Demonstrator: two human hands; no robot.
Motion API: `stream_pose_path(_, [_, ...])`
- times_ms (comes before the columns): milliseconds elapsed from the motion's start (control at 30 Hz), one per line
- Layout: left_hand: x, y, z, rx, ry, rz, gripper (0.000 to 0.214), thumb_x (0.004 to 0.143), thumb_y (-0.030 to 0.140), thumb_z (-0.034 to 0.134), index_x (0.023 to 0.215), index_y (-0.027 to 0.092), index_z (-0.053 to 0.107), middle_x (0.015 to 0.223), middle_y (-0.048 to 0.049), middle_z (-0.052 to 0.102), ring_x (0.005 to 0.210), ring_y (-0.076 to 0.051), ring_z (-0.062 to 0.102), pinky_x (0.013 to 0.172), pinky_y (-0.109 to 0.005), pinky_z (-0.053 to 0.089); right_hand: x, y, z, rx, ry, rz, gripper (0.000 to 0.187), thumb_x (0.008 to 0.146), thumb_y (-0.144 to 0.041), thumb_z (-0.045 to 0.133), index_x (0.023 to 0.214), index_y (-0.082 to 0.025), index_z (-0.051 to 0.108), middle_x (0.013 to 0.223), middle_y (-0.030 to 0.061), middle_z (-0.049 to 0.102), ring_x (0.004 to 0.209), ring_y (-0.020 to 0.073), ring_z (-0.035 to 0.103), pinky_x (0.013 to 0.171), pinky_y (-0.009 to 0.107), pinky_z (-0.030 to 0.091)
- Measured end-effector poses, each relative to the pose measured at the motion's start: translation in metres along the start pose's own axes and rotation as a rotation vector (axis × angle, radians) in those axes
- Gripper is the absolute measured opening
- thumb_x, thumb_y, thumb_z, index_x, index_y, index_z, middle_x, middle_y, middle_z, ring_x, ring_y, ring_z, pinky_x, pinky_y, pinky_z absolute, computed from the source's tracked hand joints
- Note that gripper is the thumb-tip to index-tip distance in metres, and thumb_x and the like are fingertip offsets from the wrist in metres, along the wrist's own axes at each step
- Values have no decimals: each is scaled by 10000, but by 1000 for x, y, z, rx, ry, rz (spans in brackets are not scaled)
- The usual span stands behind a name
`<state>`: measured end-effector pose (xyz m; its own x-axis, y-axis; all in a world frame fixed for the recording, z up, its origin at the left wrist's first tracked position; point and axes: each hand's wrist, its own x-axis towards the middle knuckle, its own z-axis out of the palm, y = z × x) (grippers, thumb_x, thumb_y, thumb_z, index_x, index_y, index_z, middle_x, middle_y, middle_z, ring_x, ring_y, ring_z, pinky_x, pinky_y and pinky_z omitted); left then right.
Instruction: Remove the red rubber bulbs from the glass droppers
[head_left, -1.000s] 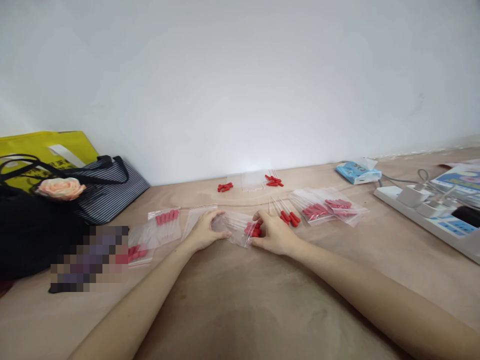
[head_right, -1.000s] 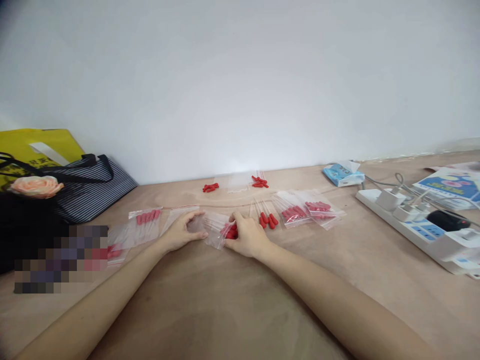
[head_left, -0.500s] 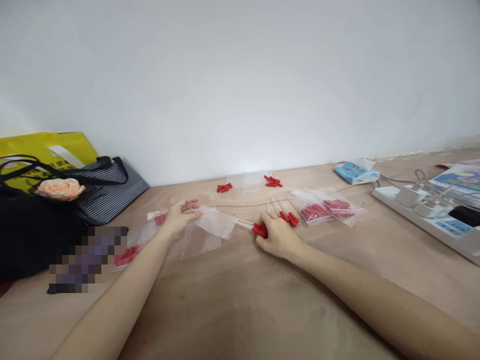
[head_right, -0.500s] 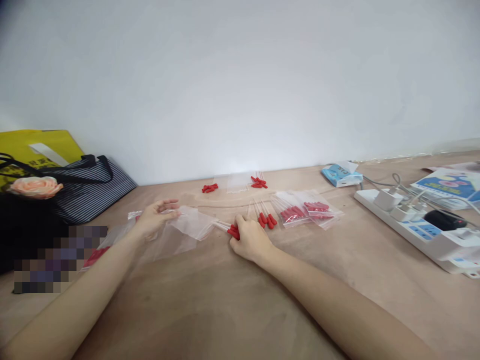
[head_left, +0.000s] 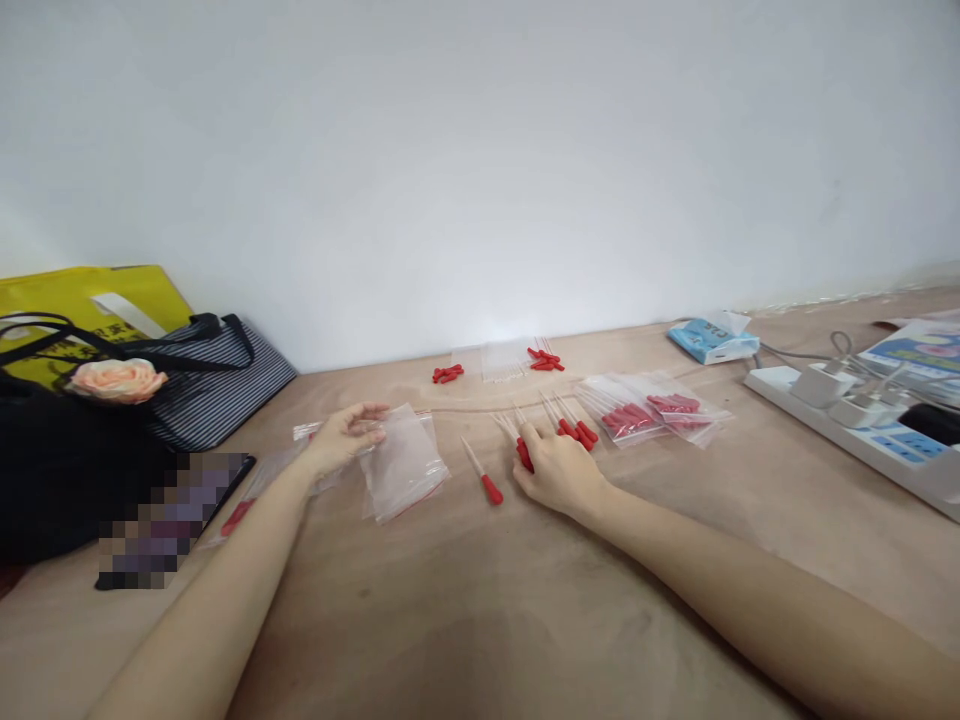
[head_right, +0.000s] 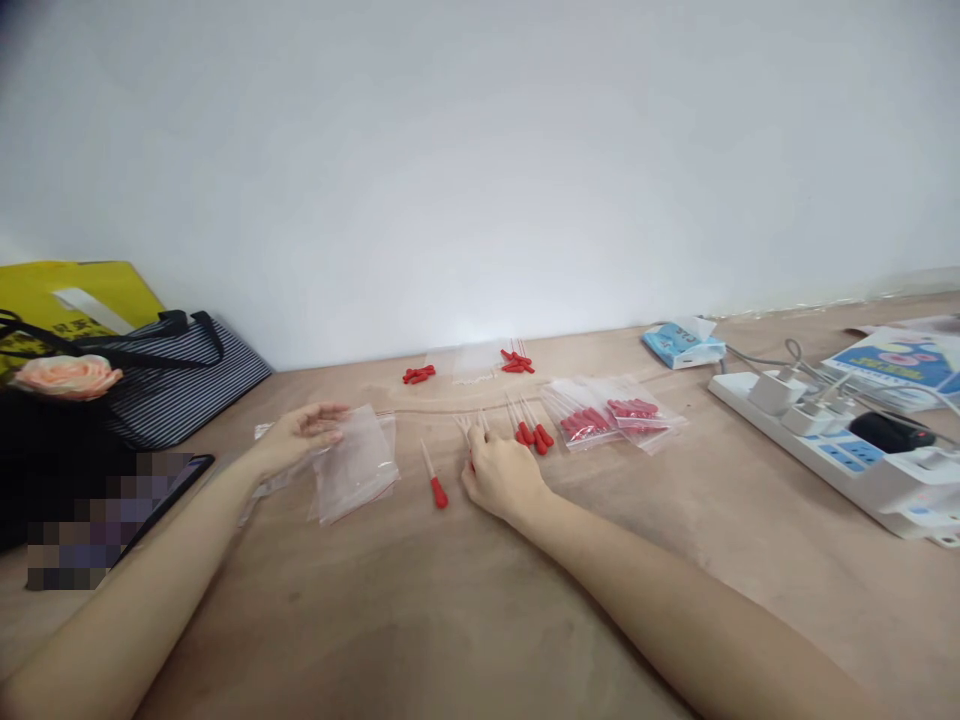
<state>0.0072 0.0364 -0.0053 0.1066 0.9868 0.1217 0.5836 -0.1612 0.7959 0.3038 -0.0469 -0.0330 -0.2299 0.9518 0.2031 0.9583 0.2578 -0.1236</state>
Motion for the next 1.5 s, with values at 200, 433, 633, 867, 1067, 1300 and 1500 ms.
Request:
stream_pose_path(200, [-21,46,42,625,-30,320,195,679,387,541,716,197,567,748,-27,565,726,-200,548,682,-318,419,2,0,2,-25,-1,5,320,819,-419,379,947,-141,471,850,144,618,746,255,609,557,289,400])
stream_pose_path(433, [-55,74,80,800,-251,149,244,715,432,505,756,195,463,744,-33,576,681,-202,545,575,-281,368,3,7,-9,14,-21,84,275,779,-377,444,948,-163,486,893,119,614,794,244,593,609,295,391])
stream_pose_path(633, [-55,76,83,925,-278,0,67,792,220,390,843,184,415,799,-65,596,748,-204,571,632,-283,367,8,21,-20,60,-49,194,295,739,-383,478,936,-165,507,863,99,613,828,236,575,606,280,376])
stream_pose_path(867, [-54,83,84,828,-294,8,164,755,129,368,907,187,387,741,-31,596,678,-169,566,587,-250,360,21,46,-22,207,-115,251,296,658,-471,563,741,-187,571,801,55,633,750,192,584,542,242,345])
stream_pose_path(1067, [12,75,102,753,-165,-38,191,786,175,358,971,172,406,768,-65,611,695,-186,571,593,-265,378,25,54,-22,278,-162,238,228,654,-411,593,680,-184,601,760,38,641,707,155,578,539,223,334])
stream_pose_path(1300, [62,67,114,709,-198,-18,187,737,150,452,921,185,461,937,-75,603,878,-200,559,715,-279,397,26,53,-20,294,-161,220,219,656,-404,595,689,-188,615,749,32,651,706,154,581,529,217,331])
stream_pose_path(1500, [49,77,121,609,-272,-91,304,642,107,549,921,167,447,821,-71,625,756,-197,600,627,-268,433,33,68,-27,314,-171,248,234,681,-399,575,694,-169,617,663,31,644,611,125,572,492,199,336])
